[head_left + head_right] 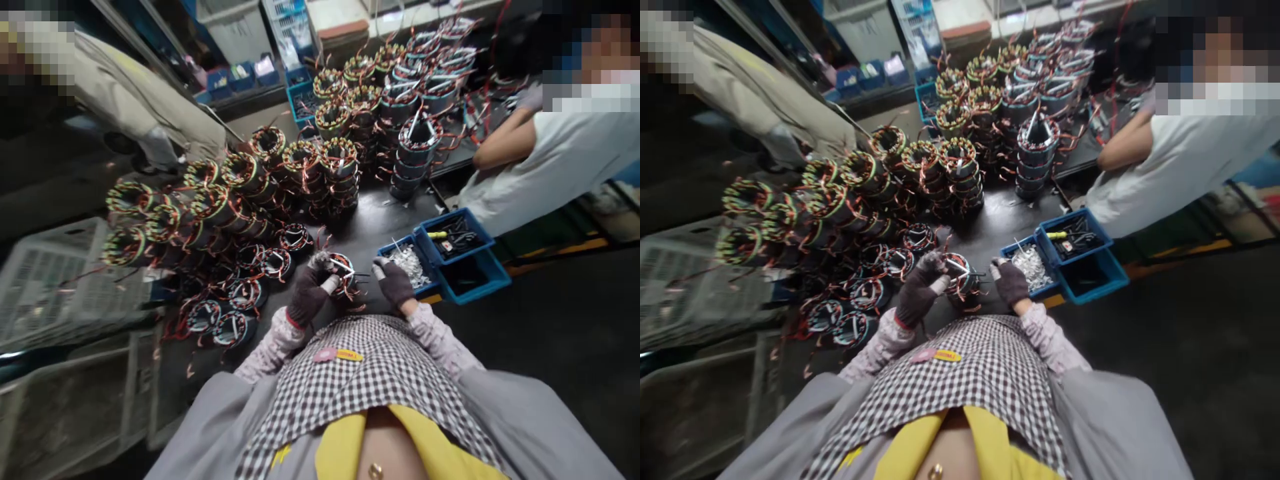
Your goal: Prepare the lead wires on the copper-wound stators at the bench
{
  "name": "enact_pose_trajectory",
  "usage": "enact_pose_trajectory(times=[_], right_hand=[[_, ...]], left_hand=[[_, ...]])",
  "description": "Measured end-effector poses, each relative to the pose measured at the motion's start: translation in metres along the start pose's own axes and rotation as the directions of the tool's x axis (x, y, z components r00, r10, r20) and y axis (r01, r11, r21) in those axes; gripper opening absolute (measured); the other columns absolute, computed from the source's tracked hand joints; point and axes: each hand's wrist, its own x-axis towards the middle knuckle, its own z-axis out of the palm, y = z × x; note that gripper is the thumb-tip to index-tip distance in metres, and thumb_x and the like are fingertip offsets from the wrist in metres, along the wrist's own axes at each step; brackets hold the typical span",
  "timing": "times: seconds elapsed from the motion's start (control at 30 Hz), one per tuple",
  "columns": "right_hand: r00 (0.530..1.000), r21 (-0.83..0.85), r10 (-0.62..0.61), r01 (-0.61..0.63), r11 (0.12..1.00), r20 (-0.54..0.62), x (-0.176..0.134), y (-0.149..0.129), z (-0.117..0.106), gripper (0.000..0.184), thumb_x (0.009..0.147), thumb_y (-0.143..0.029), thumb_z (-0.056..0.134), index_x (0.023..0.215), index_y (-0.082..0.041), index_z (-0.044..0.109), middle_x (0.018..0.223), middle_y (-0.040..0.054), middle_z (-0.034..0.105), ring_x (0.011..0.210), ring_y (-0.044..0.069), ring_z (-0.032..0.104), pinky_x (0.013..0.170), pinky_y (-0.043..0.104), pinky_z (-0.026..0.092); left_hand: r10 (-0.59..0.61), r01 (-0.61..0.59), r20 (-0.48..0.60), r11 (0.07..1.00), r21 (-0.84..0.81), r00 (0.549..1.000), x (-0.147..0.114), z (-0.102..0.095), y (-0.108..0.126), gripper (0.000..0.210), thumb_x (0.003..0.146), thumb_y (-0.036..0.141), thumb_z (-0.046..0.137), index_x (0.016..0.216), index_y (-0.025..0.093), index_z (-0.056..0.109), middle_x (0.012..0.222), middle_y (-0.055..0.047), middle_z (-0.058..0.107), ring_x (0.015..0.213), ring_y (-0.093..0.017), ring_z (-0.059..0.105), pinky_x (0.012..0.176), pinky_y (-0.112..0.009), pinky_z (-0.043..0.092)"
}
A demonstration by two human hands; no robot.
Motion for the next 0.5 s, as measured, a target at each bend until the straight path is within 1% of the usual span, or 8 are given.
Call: enact_pose_trajectory(times=[0.1,0.17,0.23,0.3,0.33,0.37,0.43,0.5], right_hand=[[0.991,0.324,-0.133,0.119,0.939,0.022,-0.025,-0.041,-0.027,0.042,0.097,-0.046,0.069,0.132,-0.023,0.07,0.096,0.003,0.077,0.085,0.019,0.072,0.086,0.034,0.059],[0.967,0.396,-0.242,0.193,0.898,0.076,-0.039,-0.067,-0.04,0.037,0.092,-0.049,0.074,0.12,-0.024,0.075,0.097,0.0037,0.078,0.088,0.02,0.072,0.087,0.036,0.06],[0.978,0.366,-0.207,0.184,0.912,0.023,-0.05,-0.076,-0.056,0.033,0.089,-0.053,0.075,0.104,-0.023,0.077,0.095,0.0057,0.078,0.085,0.021,0.073,0.084,0.037,0.061],[0.989,0.353,-0.022,0.074,0.933,-0.148,-0.057,-0.059,-0.078,0.039,0.085,-0.057,0.075,0.101,-0.022,0.076,0.091,0.0078,0.078,0.077,0.023,0.073,0.078,0.041,0.061],[0.96,0.345,0.099,-0.003,0.939,-0.261,-0.058,-0.041,-0.092,0.042,0.084,-0.058,0.073,0.104,-0.022,0.075,0.094,0.0098,0.078,0.078,0.026,0.074,0.078,0.043,0.062],[0.897,0.297,0.194,-0.075,0.952,-0.397,-0.059,-0.019,-0.107,0.04,0.082,-0.056,0.071,0.105,-0.023,0.074,0.097,0.0124,0.079,0.084,0.029,0.076,0.081,0.046,0.062],[0.772,0.016,0.267,-0.316,0.949,-0.577,-0.057,0.029,-0.134,0.034,0.081,-0.048,0.064,0.104,-0.026,0.076,0.109,0.0185,0.079,0.104,0.036,0.077,0.093,0.051,0.059],[0.754,-0.254,0.33,-0.542,0.801,-0.568,-0.054,0.065,-0.151,0.036,0.085,-0.046,0.053,0.107,-0.031,0.077,0.124,0.0212,0.077,0.123,0.04,0.072,0.103,0.056,0.054]], left_hand=[[0.12,-0.125,0.057,0.989,0.083,0.991,-0.006,0.012,0.013,0.045,0.084,0.026,0.079,0.127,0.021,0.068,0.102,-0.006,0.078,0.094,-0.023,0.075,0.096,-0.044,0.064],[0.167,-0.188,0.147,0.972,0.141,0.975,-0.011,0.023,0.021,0.053,0.084,0.025,0.077,0.136,0.02,0.065,0.105,-0.007,0.08,0.095,-0.023,0.076,0.097,-0.044,0.064],[0.188,-0.225,0.213,0.96,0.164,0.959,-0.01,0.028,0.024,0.059,0.083,0.024,0.076,0.14,0.019,0.063,0.11,-0.008,0.08,0.099,-0.024,0.076,0.1,-0.044,0.063],[0.193,-0.212,0.14,0.967,0.139,0.971,-0.001,0.018,0.022,0.055,0.084,0.025,0.075,0.137,0.019,0.063,0.114,-0.009,0.079,0.1,-0.023,0.076,0.101,-0.043,0.063],[0.181,-0.184,0.035,0.975,0.124,0.983,0.007,0.008,0.019,0.049,0.084,0.025,0.075,0.132,0.02,0.065,0.115,-0.009,0.079,0.101,-0.023,0.076,0.101,-0.044,0.063],[0.142,-0.131,-0.097,0.985,0.114,0.985,0.014,-0.005,0.014,0.042,0.085,0.026,0.074,0.126,0.02,0.066,0.116,-0.009,0.078,0.104,-0.023,0.075,0.104,-0.044,0.062],[-0.002,0.035,-0.331,0.995,0.094,0.944,0.026,-0.03,0.001,0.031,0.086,0.024,0.074,0.116,0.022,0.067,0.116,-0.009,0.077,0.114,-0.025,0.073,0.112,-0.045,0.057],[-0.161,0.197,-0.389,0.979,0.055,0.907,0.028,-0.044,-0.013,0.033,0.085,0.019,0.075,0.116,0.022,0.068,0.115,-0.01,0.077,0.118,-0.026,0.073,0.114,-0.045,0.056]])
